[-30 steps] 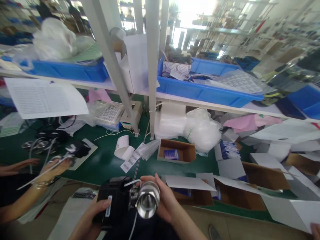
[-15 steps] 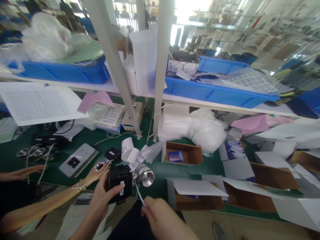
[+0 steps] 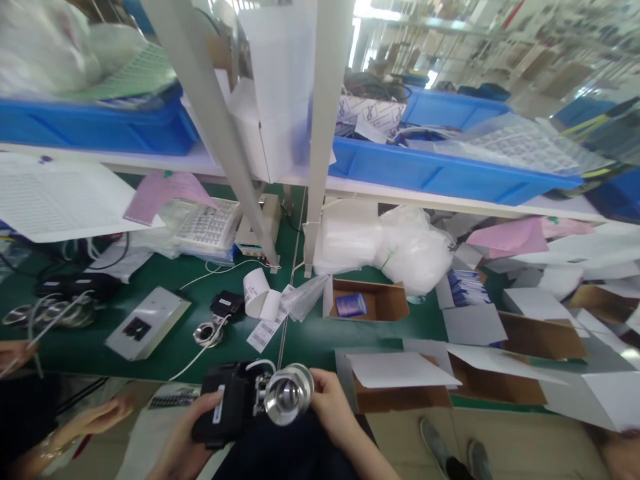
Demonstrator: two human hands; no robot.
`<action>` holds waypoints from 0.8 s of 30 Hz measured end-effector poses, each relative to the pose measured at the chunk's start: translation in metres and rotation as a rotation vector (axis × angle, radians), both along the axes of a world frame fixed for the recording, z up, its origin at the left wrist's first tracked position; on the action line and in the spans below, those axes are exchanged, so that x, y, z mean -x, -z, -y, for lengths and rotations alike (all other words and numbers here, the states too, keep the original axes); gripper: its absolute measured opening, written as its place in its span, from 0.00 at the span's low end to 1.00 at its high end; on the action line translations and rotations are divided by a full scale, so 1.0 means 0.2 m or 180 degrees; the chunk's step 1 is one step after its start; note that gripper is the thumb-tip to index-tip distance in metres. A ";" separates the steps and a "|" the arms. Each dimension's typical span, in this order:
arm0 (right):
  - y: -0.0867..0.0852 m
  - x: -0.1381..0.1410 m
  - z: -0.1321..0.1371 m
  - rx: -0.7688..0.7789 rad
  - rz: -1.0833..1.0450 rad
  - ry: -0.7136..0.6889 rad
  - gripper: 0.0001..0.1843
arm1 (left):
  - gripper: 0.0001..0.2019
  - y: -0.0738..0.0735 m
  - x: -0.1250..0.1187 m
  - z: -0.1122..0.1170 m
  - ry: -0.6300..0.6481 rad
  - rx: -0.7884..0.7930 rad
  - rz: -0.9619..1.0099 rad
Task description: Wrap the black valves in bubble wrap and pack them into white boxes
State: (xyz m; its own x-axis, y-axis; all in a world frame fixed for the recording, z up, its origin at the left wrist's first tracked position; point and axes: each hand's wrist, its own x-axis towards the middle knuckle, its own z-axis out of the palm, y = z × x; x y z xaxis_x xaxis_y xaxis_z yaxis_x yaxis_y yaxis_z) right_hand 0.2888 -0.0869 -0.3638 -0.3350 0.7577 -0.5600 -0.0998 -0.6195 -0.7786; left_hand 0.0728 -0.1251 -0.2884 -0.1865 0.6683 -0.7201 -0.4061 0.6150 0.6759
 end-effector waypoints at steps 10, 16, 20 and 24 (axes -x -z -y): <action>-0.09 -0.05 0.01 0.2231 -0.2149 0.0682 0.27 | 0.50 0.09 0.08 -0.13 0.1748 -0.1357 -0.0463; 0.01 -0.18 0.13 0.1711 -0.1508 0.0837 0.23 | 0.41 0.02 0.12 -0.33 0.3508 -0.2397 -0.0089; 0.03 -0.24 0.24 0.1365 -0.0970 0.1014 0.35 | 0.23 0.27 0.05 -0.56 0.3664 -0.2409 -0.0334; 0.04 -0.30 0.34 0.1262 -0.0777 0.1073 0.38 | 0.12 0.75 -0.13 -0.74 0.3843 -0.1881 -0.2696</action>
